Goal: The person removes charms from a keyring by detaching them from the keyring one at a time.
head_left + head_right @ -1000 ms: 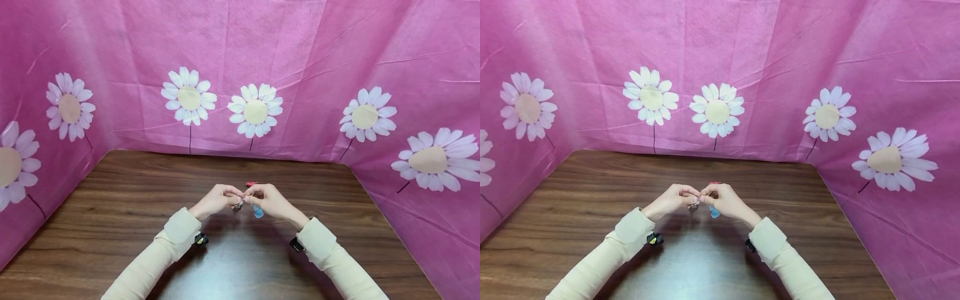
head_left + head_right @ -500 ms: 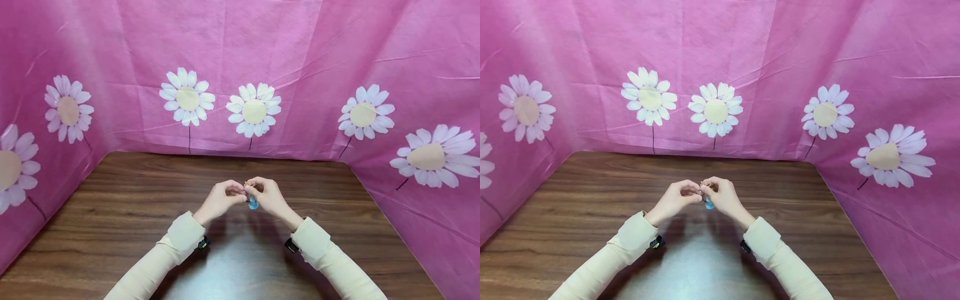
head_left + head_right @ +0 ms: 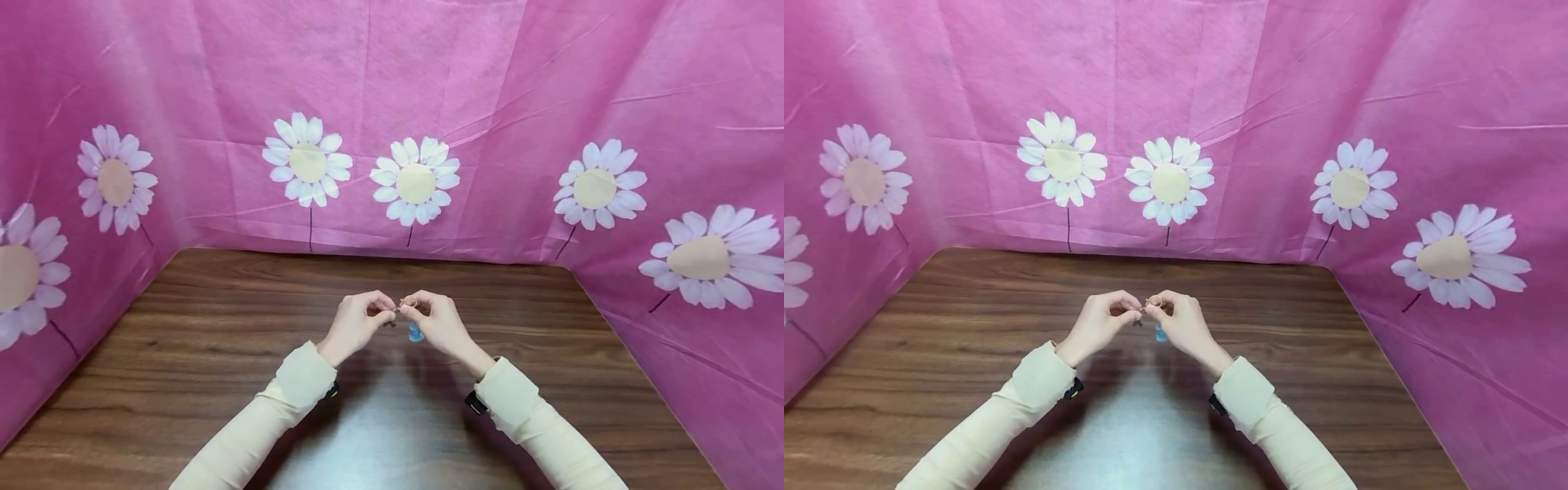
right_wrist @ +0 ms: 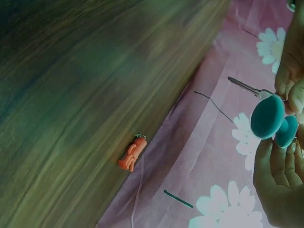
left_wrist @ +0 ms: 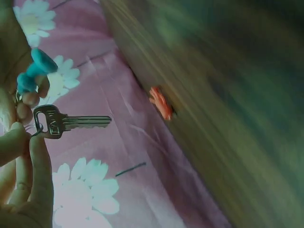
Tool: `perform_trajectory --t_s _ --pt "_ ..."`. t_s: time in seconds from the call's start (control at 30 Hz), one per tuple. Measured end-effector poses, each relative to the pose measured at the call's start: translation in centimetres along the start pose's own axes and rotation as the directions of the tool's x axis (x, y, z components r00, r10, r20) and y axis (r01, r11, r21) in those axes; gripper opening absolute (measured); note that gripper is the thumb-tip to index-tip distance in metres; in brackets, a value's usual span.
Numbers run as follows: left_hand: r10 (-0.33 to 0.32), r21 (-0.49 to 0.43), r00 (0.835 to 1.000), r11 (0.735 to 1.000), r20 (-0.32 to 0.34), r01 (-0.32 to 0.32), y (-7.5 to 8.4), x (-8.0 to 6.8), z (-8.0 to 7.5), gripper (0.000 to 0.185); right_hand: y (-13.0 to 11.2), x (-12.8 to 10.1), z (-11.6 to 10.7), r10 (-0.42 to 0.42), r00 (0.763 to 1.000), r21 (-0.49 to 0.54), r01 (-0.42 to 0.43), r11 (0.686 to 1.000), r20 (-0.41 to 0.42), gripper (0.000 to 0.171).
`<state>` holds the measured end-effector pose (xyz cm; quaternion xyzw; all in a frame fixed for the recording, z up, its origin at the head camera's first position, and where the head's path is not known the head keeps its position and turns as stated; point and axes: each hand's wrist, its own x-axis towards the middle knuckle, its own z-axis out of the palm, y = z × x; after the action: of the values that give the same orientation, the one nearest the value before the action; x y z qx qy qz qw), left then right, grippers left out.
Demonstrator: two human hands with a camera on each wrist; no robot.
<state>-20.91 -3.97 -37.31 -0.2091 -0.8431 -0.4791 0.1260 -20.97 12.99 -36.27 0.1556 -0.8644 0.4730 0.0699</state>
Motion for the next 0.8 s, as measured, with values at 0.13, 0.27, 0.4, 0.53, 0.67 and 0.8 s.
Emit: perform_trajectory --t_s 0.13,0.27,0.4,0.53,0.67,0.8 --pt "0.132 0.179 0.991 0.976 -0.033 -0.124 -0.32 -0.13 -0.16 0.007 0.15 0.00 0.27 0.032 0.999 -0.035 -0.032 0.999 0.008 0.005" --pt "0.166 0.198 0.985 0.968 -0.052 -0.153 -0.52 -0.26 -0.25 0.009 0.14 0.10 0.33 0.050 0.998 -0.015 -0.049 0.999 0.029 0.006" --pt "0.183 0.148 0.979 0.974 -0.086 -0.169 -0.70 -0.20 -0.24 0.010 0.18 0.26 0.23 0.038 0.998 0.017 -0.039 0.999 0.047 0.007" --pt "0.199 0.108 0.973 0.976 -0.115 -0.187 -0.81 -0.05 -0.12 0.011 0.23 0.31 0.11 0.064 0.996 0.074 -0.069 0.995 0.066 0.007" --pt "0.176 0.054 0.974 0.984 -0.145 -0.170 -0.85 -0.03 -0.07 0.010 0.33 0.39 0.18 0.084 0.993 0.129 -0.095 0.987 0.087 0.008" --pt "0.138 0.008 0.975 0.990 -0.171 -0.139 -0.74 -0.02 -0.06 0.008 0.60 0.59 0.27 0.084 0.992 0.161 -0.099 0.982 0.098 0.009"
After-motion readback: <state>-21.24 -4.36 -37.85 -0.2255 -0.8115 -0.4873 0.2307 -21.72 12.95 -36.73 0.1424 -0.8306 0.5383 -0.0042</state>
